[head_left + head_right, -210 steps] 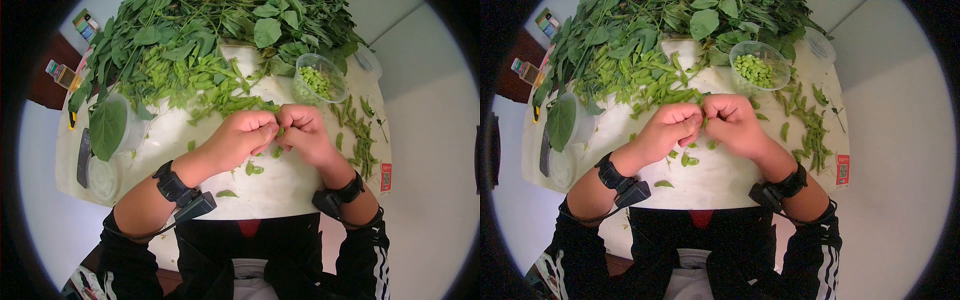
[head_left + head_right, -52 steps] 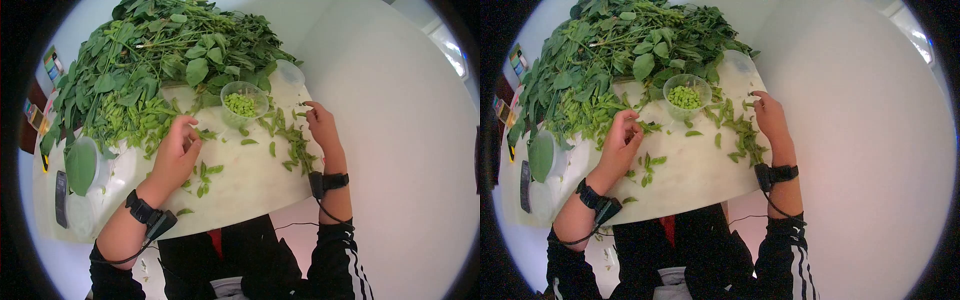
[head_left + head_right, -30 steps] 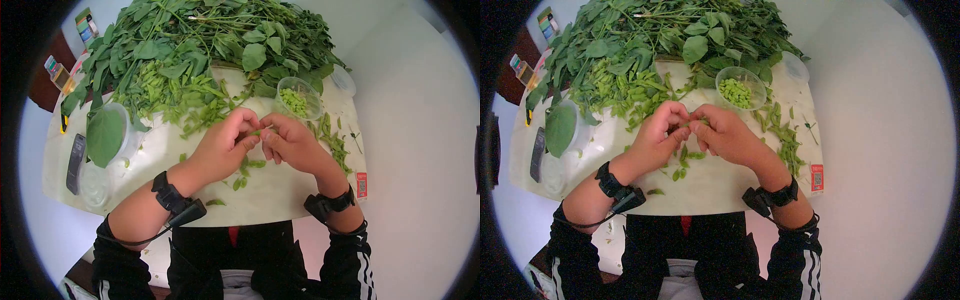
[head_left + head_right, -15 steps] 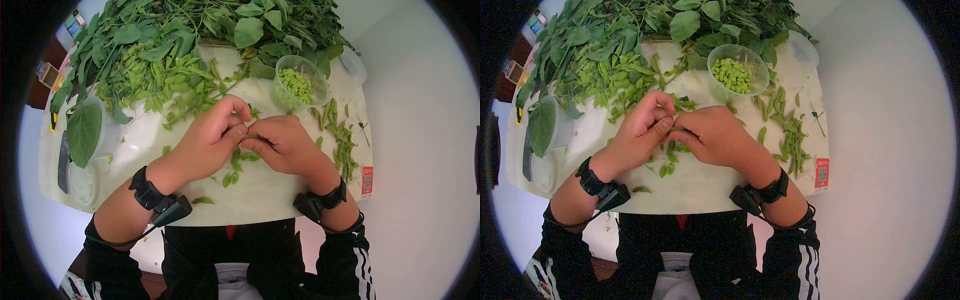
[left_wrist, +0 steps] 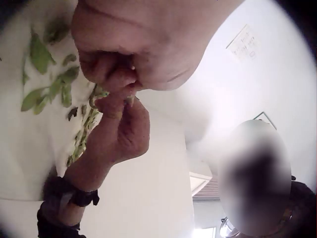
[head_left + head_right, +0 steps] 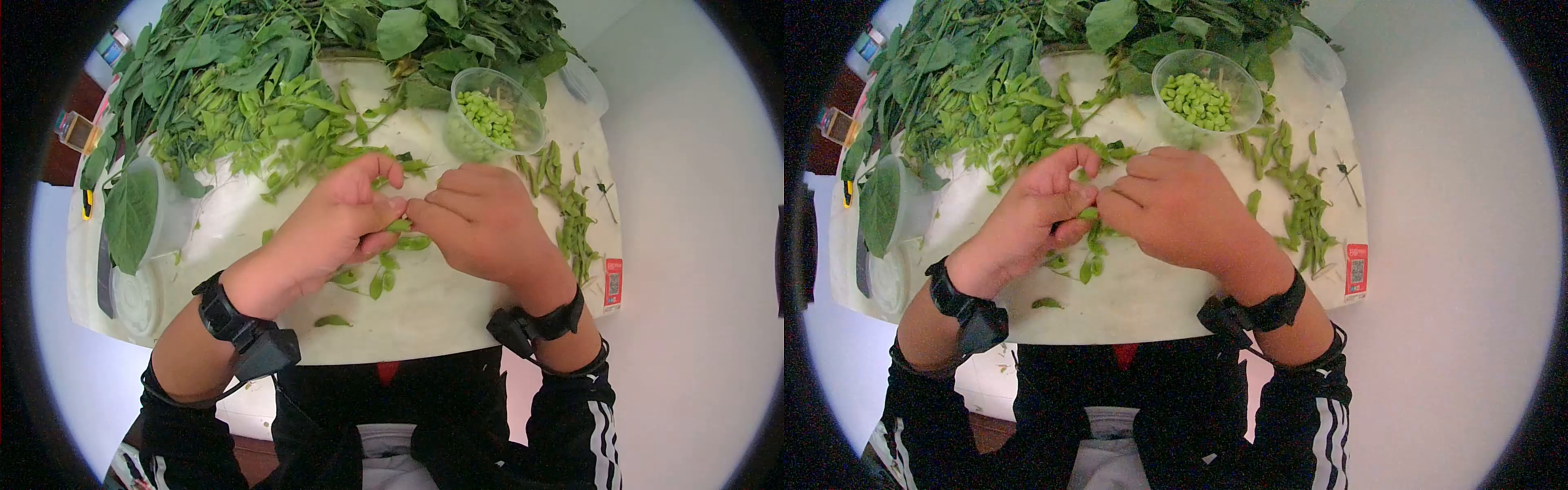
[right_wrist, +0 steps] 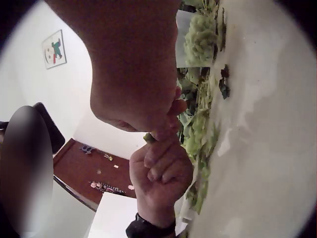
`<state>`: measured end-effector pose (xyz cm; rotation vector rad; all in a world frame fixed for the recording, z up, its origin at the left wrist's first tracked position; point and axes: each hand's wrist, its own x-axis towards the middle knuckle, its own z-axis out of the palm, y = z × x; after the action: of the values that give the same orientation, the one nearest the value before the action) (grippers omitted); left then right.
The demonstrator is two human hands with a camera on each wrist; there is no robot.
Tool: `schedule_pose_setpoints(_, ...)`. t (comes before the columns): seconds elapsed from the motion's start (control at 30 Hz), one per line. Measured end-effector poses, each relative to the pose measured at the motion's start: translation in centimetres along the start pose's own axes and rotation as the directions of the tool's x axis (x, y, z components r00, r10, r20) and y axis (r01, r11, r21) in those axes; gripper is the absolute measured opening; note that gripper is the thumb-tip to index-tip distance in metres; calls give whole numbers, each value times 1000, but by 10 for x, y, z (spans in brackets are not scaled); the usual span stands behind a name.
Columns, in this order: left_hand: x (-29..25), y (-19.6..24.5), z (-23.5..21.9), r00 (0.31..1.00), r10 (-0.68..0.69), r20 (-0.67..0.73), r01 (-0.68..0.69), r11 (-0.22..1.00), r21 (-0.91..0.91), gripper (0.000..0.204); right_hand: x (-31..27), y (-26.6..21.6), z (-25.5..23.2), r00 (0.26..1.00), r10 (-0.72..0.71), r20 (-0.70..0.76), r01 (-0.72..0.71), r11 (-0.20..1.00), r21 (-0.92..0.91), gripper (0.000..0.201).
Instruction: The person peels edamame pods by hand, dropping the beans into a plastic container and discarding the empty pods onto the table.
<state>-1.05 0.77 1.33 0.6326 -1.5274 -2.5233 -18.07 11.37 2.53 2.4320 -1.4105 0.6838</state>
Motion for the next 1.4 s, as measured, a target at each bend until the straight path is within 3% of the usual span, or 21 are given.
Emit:
schedule_pose_setpoints(0.1,0,1,-1,999,48,-17,-48,999,1,11,-1,4,0,992,106,67,-111,990,84,17)
schedule_pose_setpoints(0.17,2,3,-2,995,98,-8,-98,995,22,11,0,7,1,962,273,4,-268,943,197,17)
schedule_pose_setpoints(0.3,2,3,-3,983,161,-90,-156,986,62,14,-1,7,2,916,401,-15,-382,882,278,19)
schedule_pose_setpoints(0.37,4,0,-3,980,175,-94,-170,984,53,15,-1,5,4,851,524,44,-489,757,434,16)
schedule_pose_setpoints(0.43,9,-14,-2,852,522,-29,-449,760,469,14,0,2,3,826,554,102,-526,695,490,15)
schedule_pose_setpoints(0.47,10,-18,-2,854,519,-30,-447,762,468,14,0,0,2,800,577,163,-562,626,540,15)
schedule_pose_setpoints(0.53,11,-20,-3,716,685,135,-576,469,670,15,1,0,0,781,570,256,-591,541,598,14)
schedule_pose_setpoints(0.57,10,-20,-3,716,685,136,-576,469,670,15,1,0,-1,761,550,344,-618,452,643,14)
schedule_pose_setpoints(0.6,6,-19,-2,782,611,119,-559,604,568,16,0,1,-2,759,552,346,-620,450,643,14)
schedule_pose_setpoints(0.63,3,-17,0,842,528,115,-517,727,452,16,-1,1,-4,744,530,407,-630,352,693,15)
schedule_pose_setpoints(0.67,2,-14,1,844,524,113,-514,731,449,16,-2,2,-5,730,500,466,-636,249,730,15)
schedule_pose_setpoints(0.73,0,-10,2,925,361,118,-379,897,227,20,-4,5,-4,737,461,494,-616,159,771,15)
schedule_pose_setpoints(0.77,-2,-9,2,929,351,115,-369,903,220,20,-6,5,-3,748,422,512,-590,71,804,15)
schedule_pose_setpoints(0.87,-4,-6,4,941,286,180,-314,937,155,23,-9,13,-4,773,325,544,-589,50,807,15)
schedule_pose_setpoints(1.0,-3,-9,5,930,356,86,-366,916,167,22,-10,13,6,768,370,523,-579,52,814,15)
schedule_pose_setpoints(1.07,0,-11,0,920,392,33,-389,896,215,23,-8,11,17,773,596,218,-557,472,684,17)
schedule_pose_setpoints(1.1,2,-12,-2,908,419,26,-412,877,248,27,-6,9,17,775,595,215,-554,473,685,17)
schedule_pose_setpoints(1.17,5,-14,-5,894,448,22,-435,855,281,31,-4,6,15,816,576,43,-490,650,581,17)
schedule_pose_setpoints(1.23,5,-17,-7,836,542,89,-514,714,476,34,-4,7,12,831,554,59,-495,686,534,16)
schedule_pose_setpoints(1.37,4,-17,-2,840,542,40,-484,713,508,37,-2,2,10,859,510,47,-458,725,514,12)
schedule_pose_setpoints(1.4,5,-17,-3,809,587,40,-518,677,523,37,-1,1,9,858,512,48,-460,724,514,12)
